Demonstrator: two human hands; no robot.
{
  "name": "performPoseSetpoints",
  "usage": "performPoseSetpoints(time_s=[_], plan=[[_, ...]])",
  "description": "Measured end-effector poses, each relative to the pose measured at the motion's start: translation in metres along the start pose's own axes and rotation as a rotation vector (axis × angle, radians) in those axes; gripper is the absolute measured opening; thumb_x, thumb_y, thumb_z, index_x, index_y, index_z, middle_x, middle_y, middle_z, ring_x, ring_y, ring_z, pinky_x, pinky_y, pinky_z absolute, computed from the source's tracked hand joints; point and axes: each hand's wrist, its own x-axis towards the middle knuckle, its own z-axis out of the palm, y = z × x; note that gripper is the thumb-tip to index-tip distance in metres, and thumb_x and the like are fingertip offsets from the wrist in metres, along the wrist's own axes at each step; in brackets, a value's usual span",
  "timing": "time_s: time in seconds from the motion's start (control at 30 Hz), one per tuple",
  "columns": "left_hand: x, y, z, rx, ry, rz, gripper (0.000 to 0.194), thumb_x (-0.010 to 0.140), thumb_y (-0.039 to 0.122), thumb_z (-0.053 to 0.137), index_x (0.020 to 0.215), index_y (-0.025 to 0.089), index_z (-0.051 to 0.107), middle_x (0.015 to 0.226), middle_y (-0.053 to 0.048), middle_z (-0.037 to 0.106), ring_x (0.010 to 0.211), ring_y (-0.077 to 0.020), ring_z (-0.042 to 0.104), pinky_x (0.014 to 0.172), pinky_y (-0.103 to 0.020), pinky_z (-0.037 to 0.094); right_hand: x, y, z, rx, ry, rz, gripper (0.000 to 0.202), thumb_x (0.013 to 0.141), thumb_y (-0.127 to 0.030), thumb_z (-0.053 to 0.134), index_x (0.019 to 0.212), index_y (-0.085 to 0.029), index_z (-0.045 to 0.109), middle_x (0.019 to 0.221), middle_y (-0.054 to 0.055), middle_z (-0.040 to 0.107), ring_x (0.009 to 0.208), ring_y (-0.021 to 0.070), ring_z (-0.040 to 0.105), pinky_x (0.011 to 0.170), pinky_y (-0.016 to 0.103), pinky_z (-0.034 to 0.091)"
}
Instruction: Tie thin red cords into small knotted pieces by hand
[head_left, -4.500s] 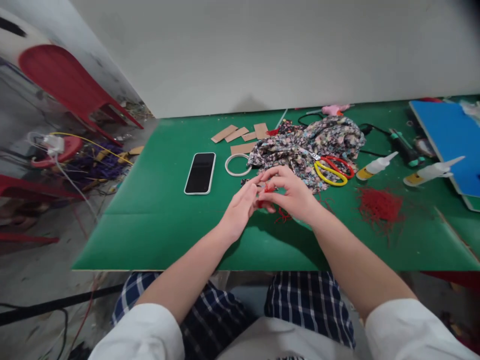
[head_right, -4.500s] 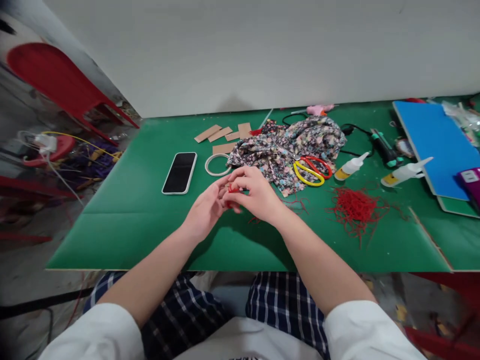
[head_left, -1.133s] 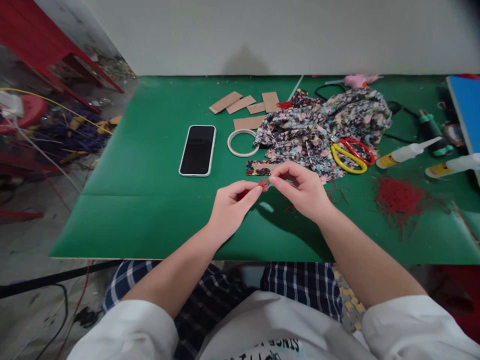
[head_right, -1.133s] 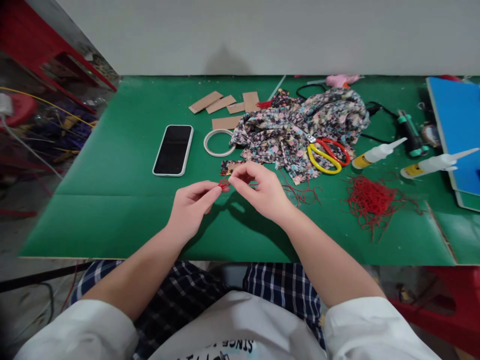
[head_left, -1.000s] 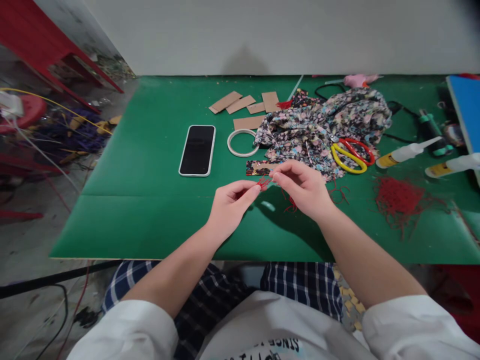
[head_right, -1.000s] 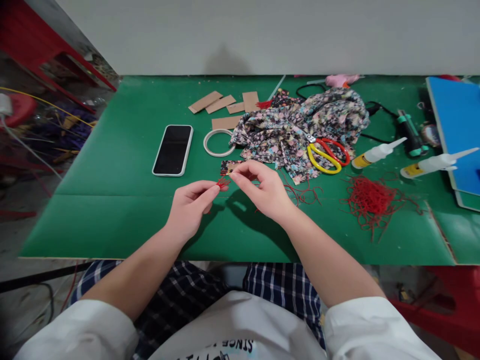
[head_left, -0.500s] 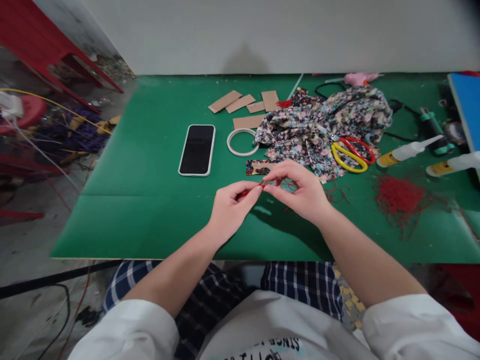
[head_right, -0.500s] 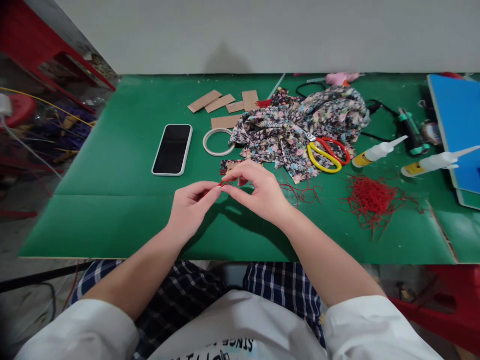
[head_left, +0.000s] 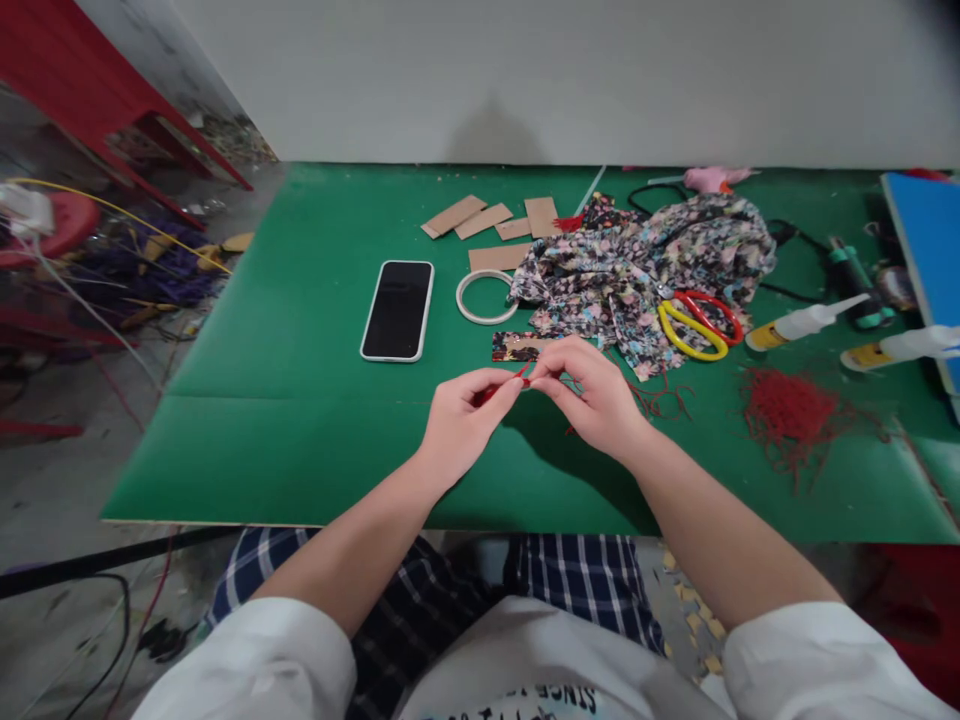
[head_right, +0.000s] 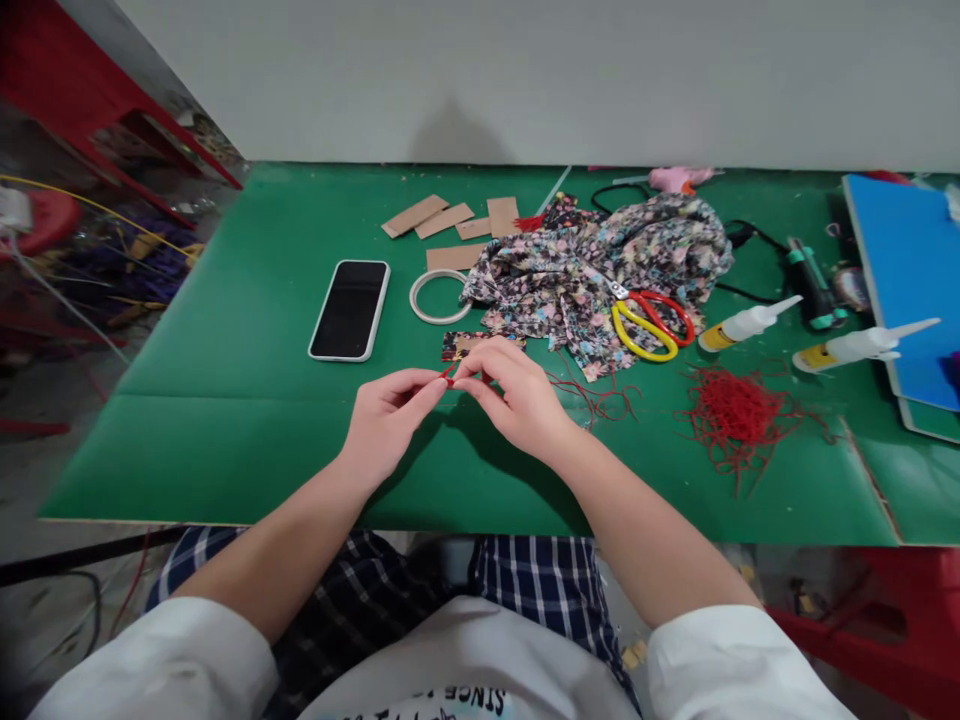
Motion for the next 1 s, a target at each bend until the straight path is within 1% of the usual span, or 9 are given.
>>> performPoseSetpoints(time_s=[0.13, 0.23, 0.43, 0.57, 0.7, 0.77, 0.83, 0.93, 1.0], plan=[[0.0002, -0.0001, -0.0017, -0.020, 0.002, -0.020, 0.021, 0.074, 0.036, 0.065, 0.073, 0.016, 0.072, 0.057, 0.002, 0.059, 0.047, -0.0061, 0.039, 0.045, -0.019, 0.031, -0.0003, 0.0009, 0.0022, 0.008, 0.019, -0.010, 0.004, 0.086, -0.021, 0.056, 0.083, -0.023, 0.059, 0.084, 0.004, 0.062, 0.082, 0.0159, 0.058, 0.074, 0.033, 0.049], [-0.0005, 0.0007, -0.0037, -0.040, 0.002, -0.047, 0.020, 0.074, 0.035, 0.065, 0.073, 0.016, 0.071, 0.056, 0.002, 0.058, 0.046, -0.0054, 0.037, 0.043, -0.019, 0.030, -0.0001, 0.0006, 0.0032, 0.026, 0.036, 0.000, 0.003, 0.083, -0.022, 0.060, 0.085, -0.022, 0.061, 0.084, 0.004, 0.063, 0.078, 0.0150, 0.059, 0.068, 0.030, 0.049], [-0.0017, 0.0037, -0.0039, -0.078, 0.035, -0.087, 0.020, 0.072, 0.035, 0.067, 0.073, 0.016, 0.072, 0.054, 0.002, 0.057, 0.045, -0.0054, 0.038, 0.042, -0.019, 0.030, 0.0009, -0.0045, 0.0030, 0.086, 0.058, 0.042, 0.010, 0.077, -0.025, 0.068, 0.081, -0.023, 0.059, 0.079, 0.001, 0.063, 0.072, 0.0142, 0.057, 0.064, 0.029, 0.049], [-0.0020, 0.0066, -0.0013, -0.092, 0.057, -0.070, 0.019, 0.069, 0.033, 0.069, 0.071, 0.015, 0.073, 0.056, 0.000, 0.059, 0.048, -0.0056, 0.041, 0.043, -0.018, 0.034, 0.0002, -0.0064, 0.0023, 0.167, 0.060, 0.146, 0.010, 0.077, -0.026, 0.068, 0.079, -0.022, 0.059, 0.078, 0.001, 0.062, 0.069, 0.0123, 0.057, 0.064, 0.027, 0.050], [-0.0024, 0.0072, -0.0009, -0.126, 0.031, -0.063, 0.018, 0.070, 0.032, 0.069, 0.073, 0.014, 0.074, 0.055, 0.000, 0.060, 0.045, -0.0048, 0.041, 0.041, -0.018, 0.035, -0.0015, -0.0049, 0.0020, 0.257, 0.027, 0.245, 0.015, 0.077, -0.028, 0.069, 0.089, -0.022, 0.063, 0.085, 0.002, 0.063, 0.073, 0.0120, 0.059, 0.067, 0.027, 0.051], [-0.0029, 0.0058, -0.0017, -0.134, 0.009, -0.061, 0.019, 0.071, 0.032, 0.069, 0.075, 0.015, 0.074, 0.054, 0.001, 0.059, 0.043, -0.0045, 0.040, 0.040, -0.018, 0.035, -0.0020, -0.0042, 0.0019, 0.286, 0.011, 0.243, 0.014, 0.077, -0.028, 0.069, 0.088, -0.022, 0.065, 0.085, 0.002, 0.064, 0.076, 0.0127, 0.060, 0.068, 0.027, 0.052], [-0.0034, 0.0038, -0.0024, -0.123, -0.003, -0.041, 0.020, 0.072, 0.033, 0.069, 0.076, 0.015, 0.075, 0.057, 0.000, 0.063, 0.045, -0.0053, 0.044, 0.043, -0.018, 0.038, -0.0022, -0.0042, 0.0021, 0.296, 0.011, 0.229, 0.010, 0.077, -0.028, 0.068, 0.085, -0.022, 0.066, 0.083, 0.002, 0.064, 0.077, 0.0132, 0.060, 0.068, 0.028, 0.052], [-0.0039, 0.0015, -0.0023, -0.083, 0.007, -0.004, 0.018, 0.072, 0.033, 0.069, 0.077, 0.016, 0.075, 0.066, -0.002, 0.068, 0.051, -0.0071, 0.051, 0.047, -0.018, 0.043, -0.0018, -0.0052, 0.0023, 0.277, 0.027, 0.207, 0.007, 0.077, -0.026, 0.068, 0.083, -0.022, 0.067, 0.082, 0.002, 0.065, 0.075, 0.0134, 0.060, 0.067, 0.029, 0.052], [-0.0038, 0.0010, -0.0015, -0.060, 0.025, 0.008, 0.017, 0.072, 0.032, 0.069, 0.077, 0.016, 0.075, 0.065, -0.002, 0.068, 0.050, -0.0066, 0.050, 0.045, -0.017, 0.041, -0.0014, -0.0064, 0.0021, 0.250, 0.047, 0.184, 0.006, 0.077, -0.023, 0.068, 0.082, -0.022, 0.067, 0.082, 0.002, 0.065, 0.074, 0.0132, 0.060, 0.067, 0.029, 0.052]])
